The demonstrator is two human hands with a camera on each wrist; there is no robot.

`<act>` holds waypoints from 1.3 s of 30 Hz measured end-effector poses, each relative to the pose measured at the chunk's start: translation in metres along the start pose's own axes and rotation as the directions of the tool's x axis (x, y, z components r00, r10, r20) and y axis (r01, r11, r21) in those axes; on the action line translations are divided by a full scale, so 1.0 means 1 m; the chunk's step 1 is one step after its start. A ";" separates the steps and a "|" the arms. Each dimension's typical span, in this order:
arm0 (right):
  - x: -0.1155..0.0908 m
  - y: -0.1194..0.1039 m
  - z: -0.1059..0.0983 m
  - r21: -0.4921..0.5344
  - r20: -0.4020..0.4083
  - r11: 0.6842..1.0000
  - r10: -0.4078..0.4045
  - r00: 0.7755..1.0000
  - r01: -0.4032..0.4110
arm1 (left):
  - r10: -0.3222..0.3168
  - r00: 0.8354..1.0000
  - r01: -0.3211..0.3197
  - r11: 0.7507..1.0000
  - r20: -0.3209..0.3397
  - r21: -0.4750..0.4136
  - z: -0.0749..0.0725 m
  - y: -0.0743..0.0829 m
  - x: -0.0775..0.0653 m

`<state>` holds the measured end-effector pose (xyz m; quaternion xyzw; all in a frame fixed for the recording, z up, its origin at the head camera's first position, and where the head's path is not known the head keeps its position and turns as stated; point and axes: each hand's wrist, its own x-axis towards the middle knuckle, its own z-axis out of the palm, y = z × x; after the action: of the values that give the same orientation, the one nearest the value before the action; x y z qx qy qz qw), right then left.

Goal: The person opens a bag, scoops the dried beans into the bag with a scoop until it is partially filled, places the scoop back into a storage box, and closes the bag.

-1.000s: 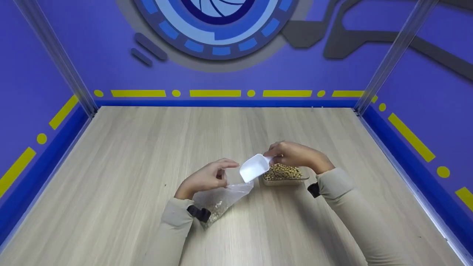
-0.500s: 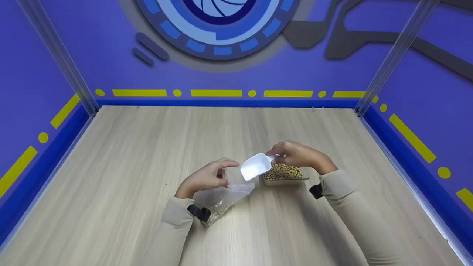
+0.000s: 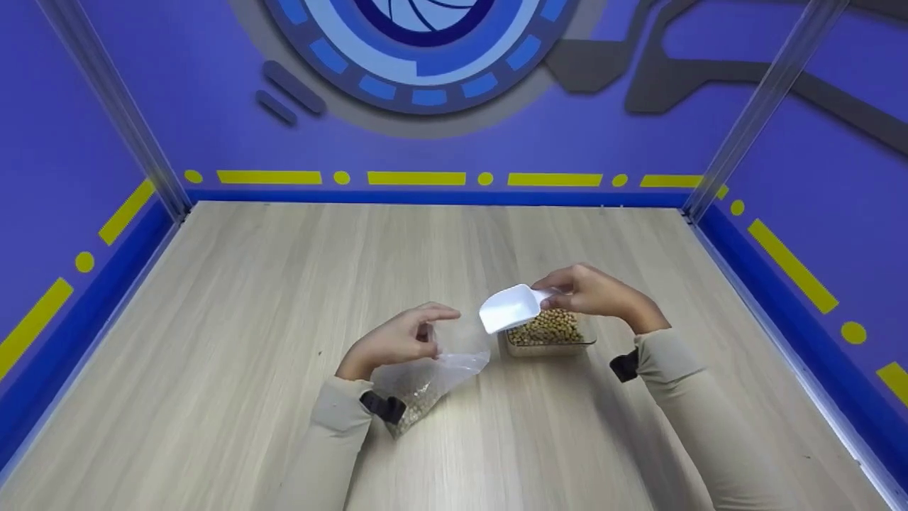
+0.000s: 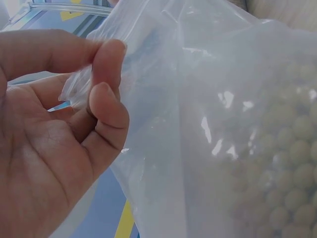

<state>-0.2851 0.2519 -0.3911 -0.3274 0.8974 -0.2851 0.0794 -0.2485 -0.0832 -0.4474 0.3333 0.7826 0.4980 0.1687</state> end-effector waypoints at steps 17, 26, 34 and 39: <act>-0.028 0.029 -0.026 -0.138 -0.024 0.987 0.076 0.997 -0.078 | -0.005 1.000 0.005 1.000 0.020 0.014 -0.001 0.005 -0.001; -0.033 0.023 -0.036 -0.266 0.016 0.961 0.078 0.997 -0.071 | -0.007 1.000 0.007 1.000 0.013 -0.001 -0.001 0.003 -0.002; -0.036 0.020 -0.040 -0.359 0.035 0.932 0.067 0.997 -0.050 | -0.005 1.000 0.005 1.000 0.009 0.004 -0.001 0.003 -0.002; -0.038 0.018 -0.041 -0.412 0.042 0.910 0.079 0.996 -0.055 | -0.004 1.000 0.004 1.000 0.009 0.014 -0.001 0.004 -0.002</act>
<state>-0.2792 0.3056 -0.3692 -0.3138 0.9452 -0.0781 0.0447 -0.2463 -0.0847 -0.4438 0.3350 0.7859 0.4909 0.1709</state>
